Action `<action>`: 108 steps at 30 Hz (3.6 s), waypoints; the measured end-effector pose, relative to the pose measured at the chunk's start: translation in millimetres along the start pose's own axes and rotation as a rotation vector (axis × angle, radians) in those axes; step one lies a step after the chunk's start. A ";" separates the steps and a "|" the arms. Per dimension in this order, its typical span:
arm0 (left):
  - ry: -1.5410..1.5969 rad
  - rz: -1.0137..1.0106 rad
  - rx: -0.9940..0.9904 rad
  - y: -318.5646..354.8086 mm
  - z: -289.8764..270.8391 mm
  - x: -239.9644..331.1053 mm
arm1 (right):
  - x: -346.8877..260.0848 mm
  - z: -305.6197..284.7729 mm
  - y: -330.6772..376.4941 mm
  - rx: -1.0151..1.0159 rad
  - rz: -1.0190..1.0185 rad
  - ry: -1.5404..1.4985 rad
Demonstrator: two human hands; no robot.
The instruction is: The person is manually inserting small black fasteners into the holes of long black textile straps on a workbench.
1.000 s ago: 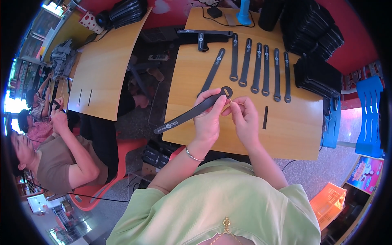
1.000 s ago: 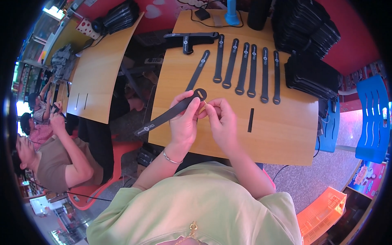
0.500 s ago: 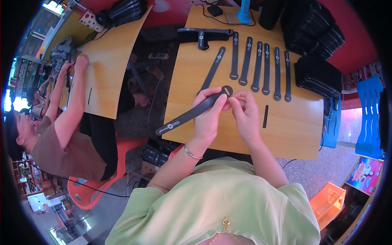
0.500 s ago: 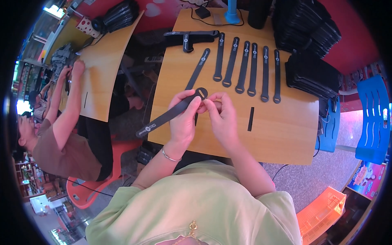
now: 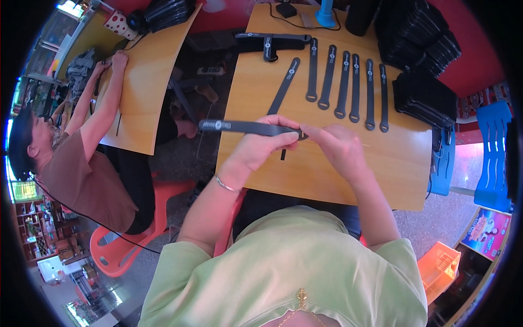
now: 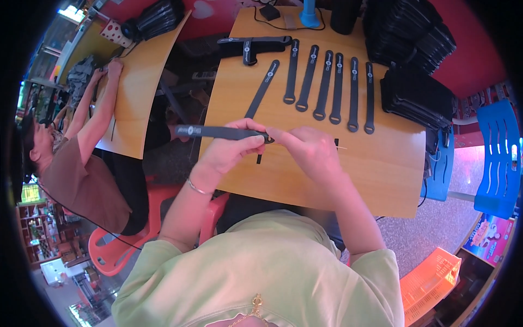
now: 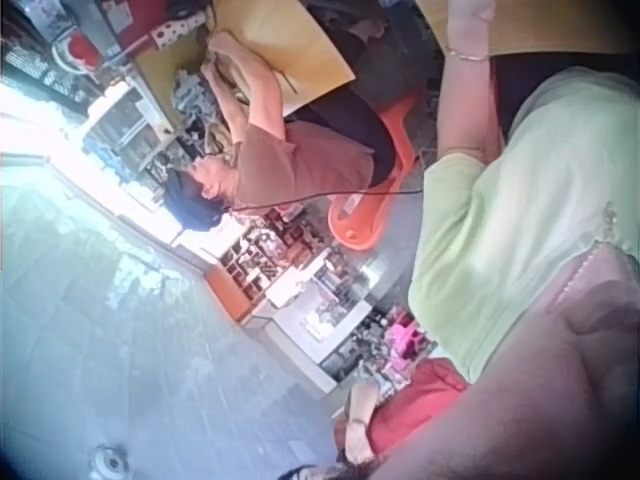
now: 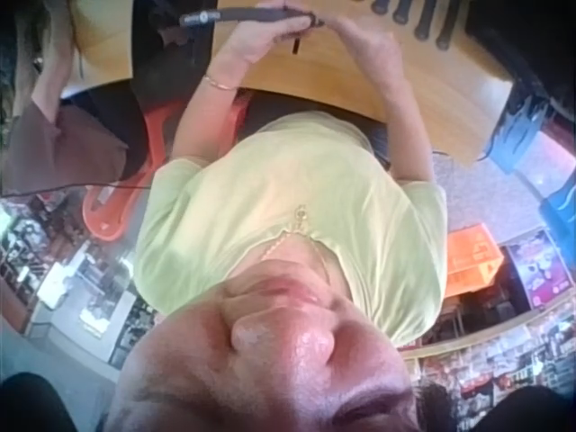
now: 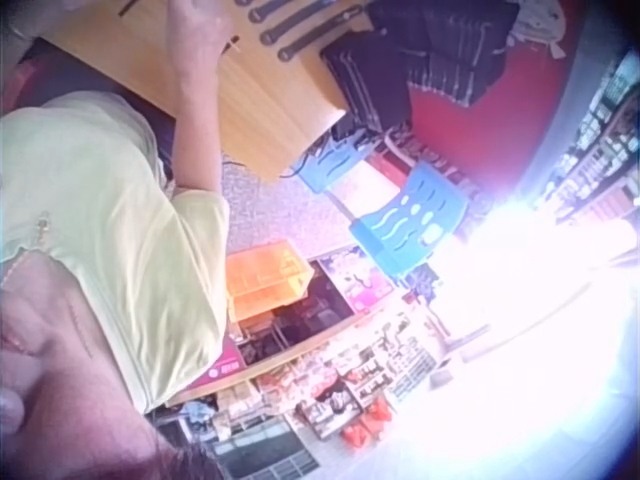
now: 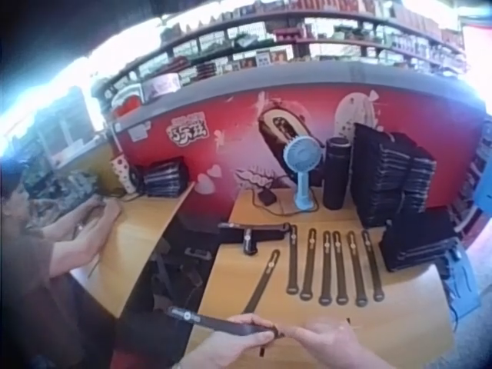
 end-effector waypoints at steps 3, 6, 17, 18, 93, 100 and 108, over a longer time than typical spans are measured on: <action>-0.077 -0.117 -0.104 -8.0 1.4 5.1 | 3.0 11.2 8.6 0.064 0.030 -0.002; -0.004 0.111 0.106 -12.8 11.7 -6.6 | -2.1 16.2 11.1 0.151 0.248 -0.170; -0.025 0.376 0.177 -0.7 33.4 -27.7 | -18.5 19.3 12.4 0.220 0.528 -0.378; -0.086 0.384 0.162 0.0 30.4 -29.9 | -19.0 19.6 12.6 0.216 0.529 -0.385; 0.077 -0.078 -0.038 32.1 13.0 -9.1 | -20.0 6.4 -10.2 -0.004 0.165 -0.542; -0.034 -0.059 -0.069 34.6 26.1 -4.8 | -12.6 7.7 -19.2 -0.018 0.235 -0.633; -0.066 0.011 0.008 34.5 27.2 6.3 | -20.5 1.1 -32.5 0.001 0.241 -0.630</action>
Point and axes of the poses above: each hand's wrist, its own y-axis away from the middle knuckle, its own z-axis out of the palm, x = y × z, the point moved 2 cm from there along -y, towards the middle knuckle, and after that the axes turned 4 degrees about x, right-handed, at the moved point
